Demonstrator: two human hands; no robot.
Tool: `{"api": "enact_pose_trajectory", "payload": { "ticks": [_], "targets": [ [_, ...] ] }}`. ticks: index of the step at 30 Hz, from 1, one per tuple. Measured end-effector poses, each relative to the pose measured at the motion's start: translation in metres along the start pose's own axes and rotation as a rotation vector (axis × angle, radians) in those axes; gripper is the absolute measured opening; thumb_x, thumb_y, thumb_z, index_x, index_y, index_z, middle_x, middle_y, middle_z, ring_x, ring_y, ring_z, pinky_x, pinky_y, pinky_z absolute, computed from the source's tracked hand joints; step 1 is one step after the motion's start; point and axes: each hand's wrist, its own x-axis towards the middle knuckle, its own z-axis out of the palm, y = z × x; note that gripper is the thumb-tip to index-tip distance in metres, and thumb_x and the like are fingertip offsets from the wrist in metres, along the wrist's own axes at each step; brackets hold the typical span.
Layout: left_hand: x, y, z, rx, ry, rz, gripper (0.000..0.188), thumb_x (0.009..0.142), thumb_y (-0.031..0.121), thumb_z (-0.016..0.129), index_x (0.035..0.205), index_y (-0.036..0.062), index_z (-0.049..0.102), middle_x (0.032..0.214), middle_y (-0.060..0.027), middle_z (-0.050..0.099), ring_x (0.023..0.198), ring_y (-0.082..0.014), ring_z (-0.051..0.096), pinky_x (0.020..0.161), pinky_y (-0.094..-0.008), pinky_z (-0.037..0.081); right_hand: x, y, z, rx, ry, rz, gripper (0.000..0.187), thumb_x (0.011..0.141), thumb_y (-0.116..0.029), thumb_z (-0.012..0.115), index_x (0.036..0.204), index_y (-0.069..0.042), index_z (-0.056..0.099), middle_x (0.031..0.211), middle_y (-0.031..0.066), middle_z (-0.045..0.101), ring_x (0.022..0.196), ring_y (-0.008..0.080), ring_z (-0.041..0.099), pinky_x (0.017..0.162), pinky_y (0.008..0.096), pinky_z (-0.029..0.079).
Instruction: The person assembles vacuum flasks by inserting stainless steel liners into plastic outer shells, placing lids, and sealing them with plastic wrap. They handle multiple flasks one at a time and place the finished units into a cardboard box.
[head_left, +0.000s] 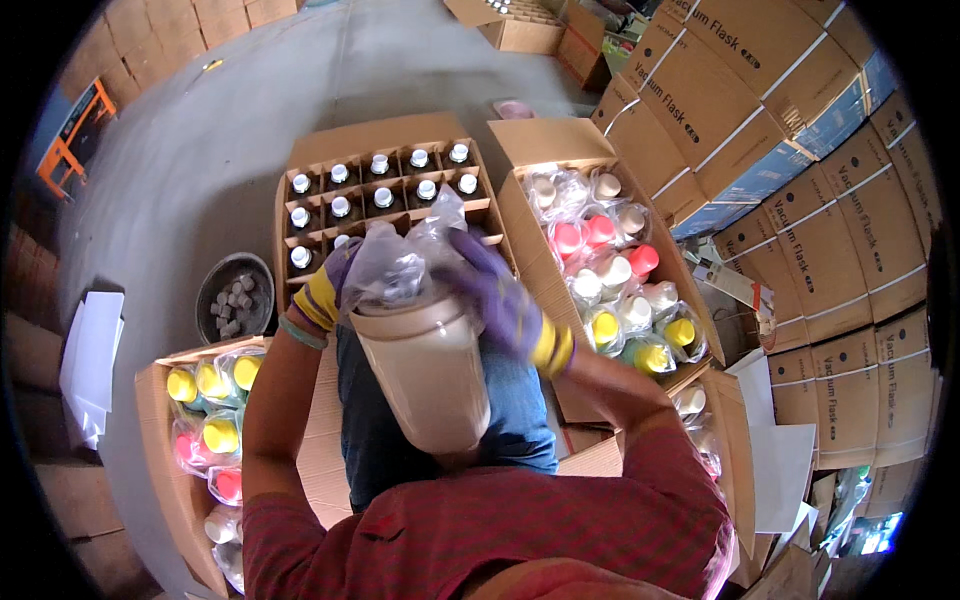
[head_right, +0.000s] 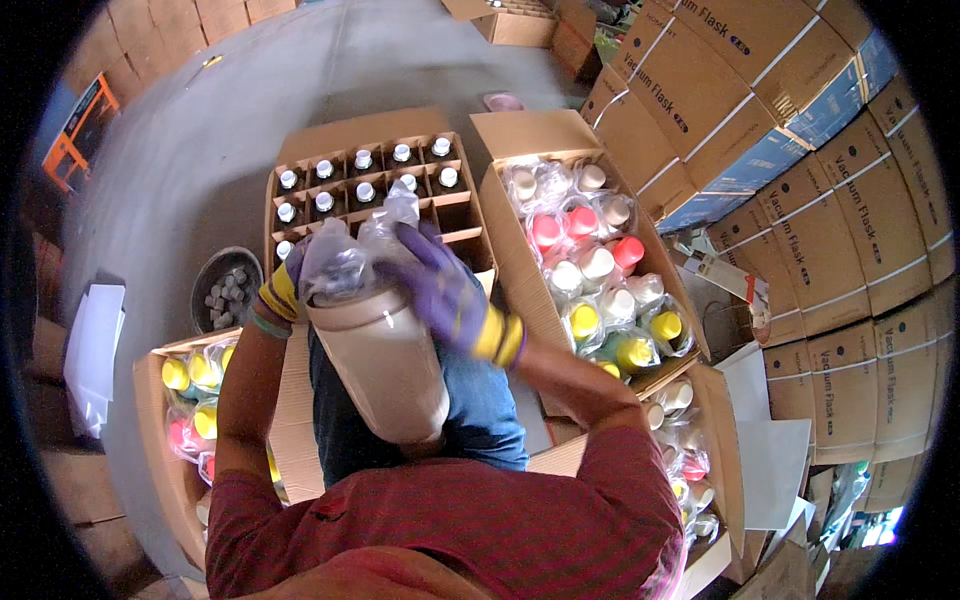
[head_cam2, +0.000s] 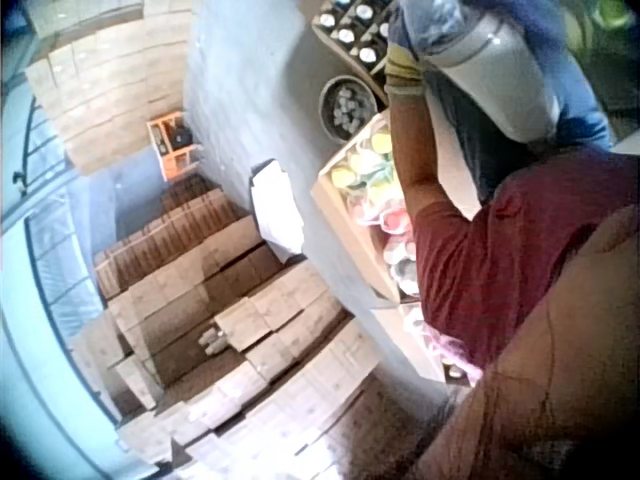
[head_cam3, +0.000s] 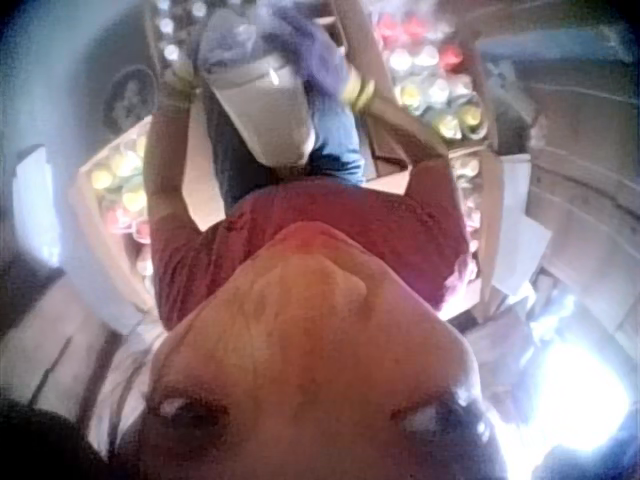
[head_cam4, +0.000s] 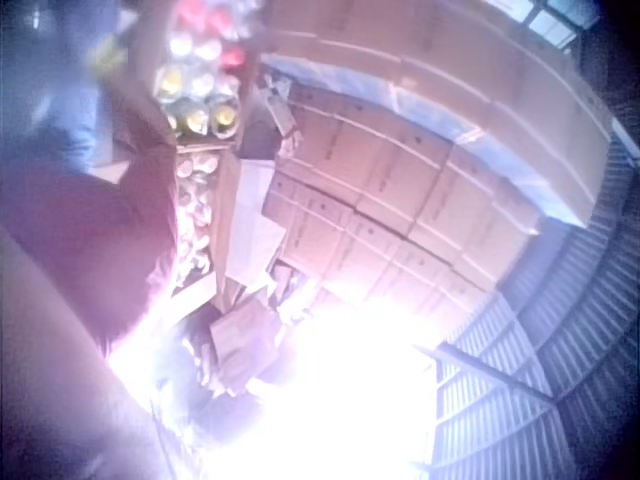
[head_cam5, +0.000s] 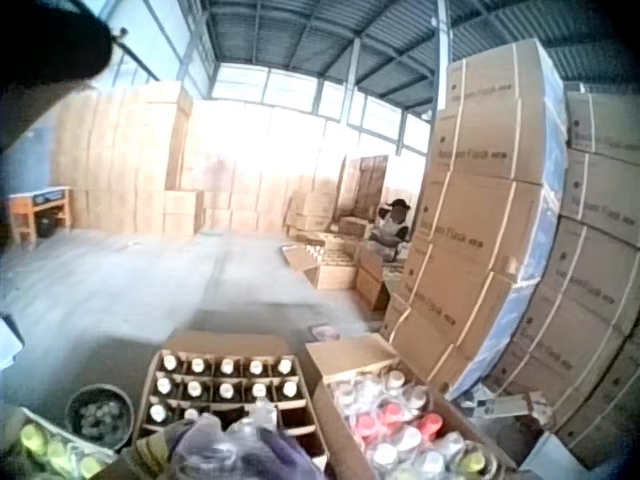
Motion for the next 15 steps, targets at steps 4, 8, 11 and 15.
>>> {"api": "enact_pose_trajectory", "payload": {
  "ticks": [4,8,11,15],
  "targets": [
    [0.002,0.012,0.004,0.291,0.169,0.179,0.037,0.089,0.011,0.064,0.125,0.0046,0.055,0.119,-0.0080,0.062,0.107,-0.0192,0.060,0.096,-0.0343,0.048,0.033,0.047,-0.017,-0.012,-0.426,0.127,0.041,0.086,-0.019,0.065,0.122,-0.001,0.059,0.122,0.0195,0.059,0.112,0.0285,0.058,0.096,0.0363,0.046],
    [-0.034,0.024,-0.001,-0.268,0.395,-0.106,0.044,0.095,0.023,0.056,0.135,0.0035,0.048,0.129,-0.0128,0.056,0.122,-0.0245,0.052,0.102,-0.0348,0.042,0.000,0.068,0.012,-0.064,-0.348,0.215,0.035,0.085,-0.015,0.065,0.118,-0.004,0.063,0.115,0.0167,0.065,0.104,0.0309,0.063,0.091,0.0365,0.048],
    [-0.049,0.056,0.021,-0.517,0.366,0.011,0.051,0.100,0.039,0.037,0.129,0.0005,0.052,0.133,-0.0160,0.053,0.127,-0.0279,0.047,0.112,-0.0391,0.029,-0.031,0.067,0.007,-0.550,-0.562,-0.123,0.028,0.084,-0.015,0.062,0.110,-0.008,0.067,0.115,0.0144,0.064,0.111,0.0311,0.058,0.096,0.0366,0.045],
    [-0.054,0.071,0.039,-0.132,0.428,0.092,0.047,0.101,0.036,0.034,0.108,0.0012,0.064,0.112,-0.0150,0.063,0.114,-0.0288,0.055,0.111,-0.0467,0.029,-0.078,0.015,-0.002,-0.982,-0.967,-0.203,0.034,0.082,-0.029,0.053,0.108,-0.014,0.068,0.119,0.0094,0.063,0.127,0.0313,0.046,0.109,0.0544,0.028]
  ]
}}
